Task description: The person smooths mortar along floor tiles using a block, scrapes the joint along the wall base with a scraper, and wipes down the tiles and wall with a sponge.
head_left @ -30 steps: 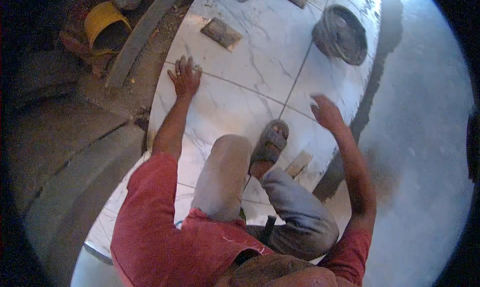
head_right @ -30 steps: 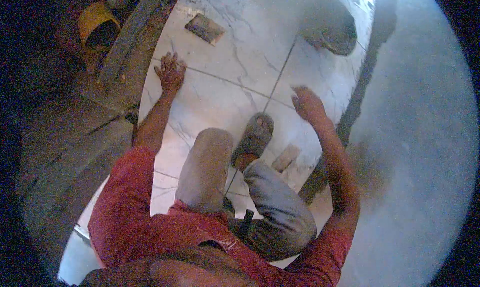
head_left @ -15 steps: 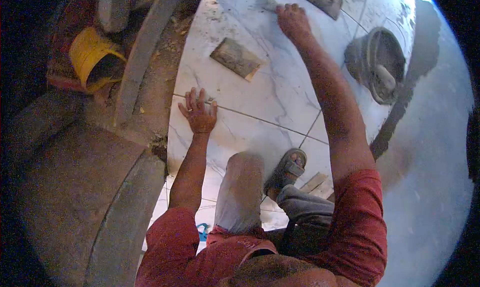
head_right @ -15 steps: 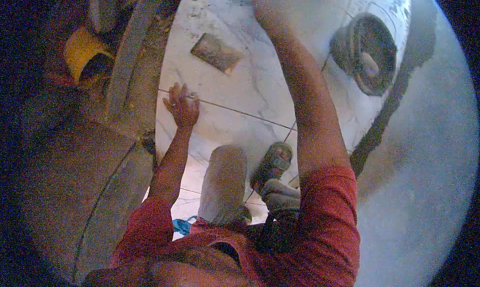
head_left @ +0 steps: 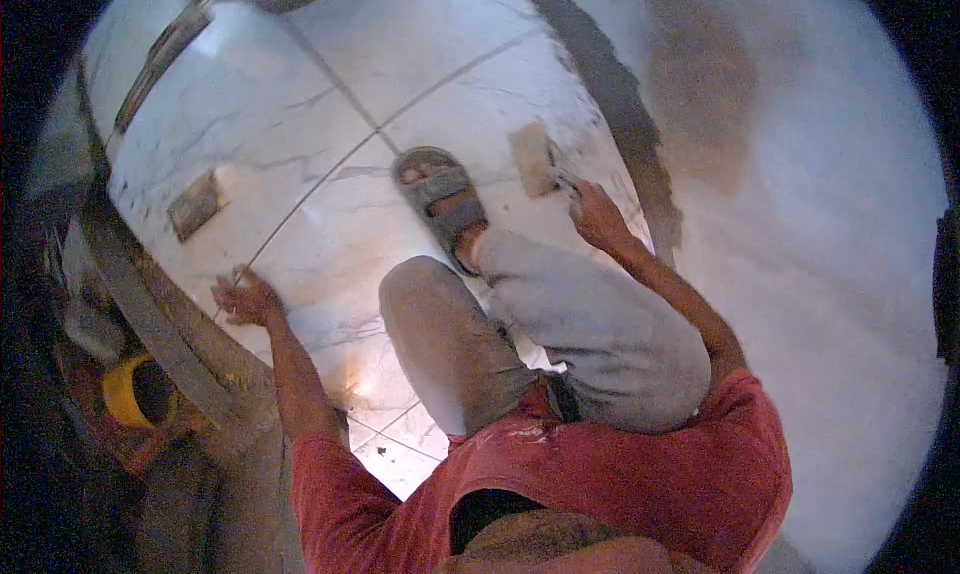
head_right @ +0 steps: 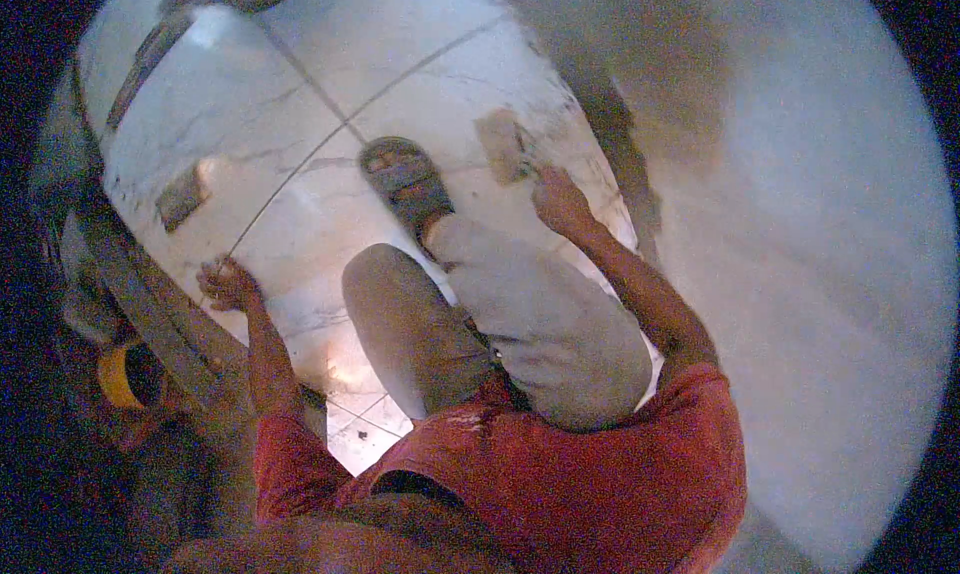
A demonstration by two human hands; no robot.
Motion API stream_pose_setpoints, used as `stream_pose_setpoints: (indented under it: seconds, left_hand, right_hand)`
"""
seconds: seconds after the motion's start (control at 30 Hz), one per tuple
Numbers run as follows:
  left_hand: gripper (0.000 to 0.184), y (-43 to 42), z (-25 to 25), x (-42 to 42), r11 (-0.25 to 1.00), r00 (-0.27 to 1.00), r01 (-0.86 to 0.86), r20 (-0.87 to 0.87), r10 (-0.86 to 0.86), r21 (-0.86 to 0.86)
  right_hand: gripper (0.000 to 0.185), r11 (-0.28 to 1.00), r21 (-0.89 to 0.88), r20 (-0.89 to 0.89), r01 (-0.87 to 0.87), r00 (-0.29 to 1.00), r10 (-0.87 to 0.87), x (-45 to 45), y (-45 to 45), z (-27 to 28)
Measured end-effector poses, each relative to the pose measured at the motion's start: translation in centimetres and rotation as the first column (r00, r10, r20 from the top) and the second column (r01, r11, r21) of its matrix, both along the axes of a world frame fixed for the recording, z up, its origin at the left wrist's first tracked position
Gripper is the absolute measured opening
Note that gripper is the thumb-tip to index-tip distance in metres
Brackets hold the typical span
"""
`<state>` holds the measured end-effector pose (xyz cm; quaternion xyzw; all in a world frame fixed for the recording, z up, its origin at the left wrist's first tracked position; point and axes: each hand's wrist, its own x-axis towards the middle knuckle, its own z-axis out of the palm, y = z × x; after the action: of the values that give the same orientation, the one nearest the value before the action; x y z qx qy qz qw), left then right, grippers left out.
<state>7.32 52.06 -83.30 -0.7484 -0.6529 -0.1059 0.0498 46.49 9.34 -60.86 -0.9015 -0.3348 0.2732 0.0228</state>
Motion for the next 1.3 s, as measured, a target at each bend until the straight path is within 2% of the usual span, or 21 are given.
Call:
stream_pose_setpoints:
  seconds: [0.07,0.1,0.13,0.2,0.27,0.3,0.33,0.4,0.47,0.53,0.6,0.73,0.8,0.83,0.87,0.93,0.97,1.03,1.17,1.2,1.3]
  left_hand:
    - [0.067,0.4,-0.9,-0.4,1.000,0.996,0.024,-0.084,-0.025,-0.016]
    - [0.072,2.2,-3.7,-2.6,0.996,0.996,0.092,0.013,-0.092,-0.009]
    - [0.076,3.4,-5.4,-3.8,0.987,0.981,0.159,0.109,-0.158,-0.001]
    - [0.088,2.1,-1.8,-1.8,0.952,0.999,-0.036,-0.041,0.025,-0.304]
    - [0.098,0.5,0.3,-0.8,0.891,0.995,0.099,0.026,-0.098,-0.442]
    - [0.102,-0.7,-0.7,-1.6,0.878,0.981,0.118,-0.082,-0.175,-0.465]
    - [0.107,-1.9,-2.1,-1.6,0.864,0.950,0.127,-0.190,-0.247,-0.487]
    - [0.110,-6.3,0.8,0.7,0.843,0.929,0.084,-0.263,-0.259,-0.530]
    - [0.113,-8.5,1.9,0.8,0.815,0.891,0.011,-0.364,-0.271,-0.579]
    - [0.115,-8.6,1.1,0.1,0.844,0.935,0.110,-0.232,-0.267,-0.525]
    - [0.116,-8.2,1.0,-0.2,0.842,0.932,0.117,-0.235,-0.276,-0.526]
    - [0.117,-8.1,1.7,0.1,0.829,0.939,0.108,-0.218,-0.267,-0.548]
    - [0.117,-8.3,2.6,0.5,0.815,0.943,0.110,-0.200,-0.266,-0.569]
    - [0.117,-8.5,3.1,0.7,0.808,0.948,0.106,-0.185,-0.258,-0.580]
    - [0.117,-8.5,3.1,1.0,0.802,0.948,0.121,-0.170,-0.267,-0.585]
    - [0.117,-8.4,3.2,0.7,0.786,0.944,0.150,-0.150,-0.295,-0.600]
    - [0.117,-8.2,2.2,0.4,0.788,0.946,0.147,-0.148,-0.289,-0.598]
    - [0.118,-7.7,1.7,0.0,0.804,0.933,0.105,-0.221,-0.283,-0.585]
    - [0.118,-7.7,1.3,-0.5,0.812,0.947,0.108,-0.189,-0.259,-0.573]
    - [0.118,-7.6,0.8,-0.8,0.821,0.943,0.122,-0.193,-0.271,-0.558]
    - [0.118,-7.8,0.9,-0.4,0.829,0.944,0.131,-0.186,-0.271,-0.544]
  right_hand:
    - [0.056,0.910,-0.230,0.052,0.346,0.938,-0.343,-2.1,-9.5,-0.8]
    - [0.056,0.890,-0.218,0.067,0.401,0.916,-0.396,-3.5,-14.8,-3.0]
    - [0.054,0.890,-0.089,0.144,0.447,0.890,-0.433,-5.1,-20.4,-6.1]
    - [0.052,0.861,0.054,0.229,0.505,0.833,-0.503,-7.1,-26.4,-9.6]
    - [0.049,0.906,0.195,0.354,0.375,0.835,-0.422,-5.9,-29.0,-10.9]
    - [0.049,0.897,0.207,0.364,0.391,0.820,-0.441,-5.2,-30.4,-12.9]
    - [0.048,0.747,0.407,0.145,0.526,0.770,-0.621,-4.3,-31.6,-15.3]
    - [0.047,0.524,0.545,-0.111,0.654,0.676,-0.729,-2.8,-31.7,-17.0]
    - [0.051,0.759,0.163,0.340,0.630,0.687,-0.642,-2.1,-29.5,-15.7]
    - [0.052,0.713,0.133,0.308,0.689,0.655,-0.690,-1.5,-27.4,-13.6]
    - [0.054,0.614,0.100,0.263,0.783,0.574,-0.775,-1.4,-26.1,-12.1]
    - [0.060,0.665,0.098,0.254,0.741,0.627,-0.736,-0.3,-26.1,-11.5]
    - [0.067,0.545,-0.257,0.058,0.798,0.576,-0.816,1.8,-27.0,-11.7]
    - [0.066,0.698,0.104,0.196,0.708,0.674,-0.712,0.1,-28.6,-14.0]
    - [0.066,0.700,0.115,0.206,0.704,0.673,-0.711,0.5,-27.6,-12.3]
    - [0.062,0.677,-0.065,0.150,0.733,0.678,-0.720,-0.5,-25.7,-9.3]
    - [0.062,0.706,-0.014,0.168,0.708,0.697,-0.697,-0.2,-26.9,-10.2]
    - [0.061,0.713,-0.064,0.103,0.699,0.715,-0.691,0.4,-29.0,-13.0]
    - [0.049,0.828,0.169,0.356,0.534,0.751,-0.557,-0.7,-29.6,-13.6]
    - [0.049,0.832,0.168,0.352,0.529,0.756,-0.552,-0.2,-29.8,-13.5]
    - [0.048,0.740,0.021,0.218,0.672,0.719,-0.660,0.9,-30.3,-13.4]
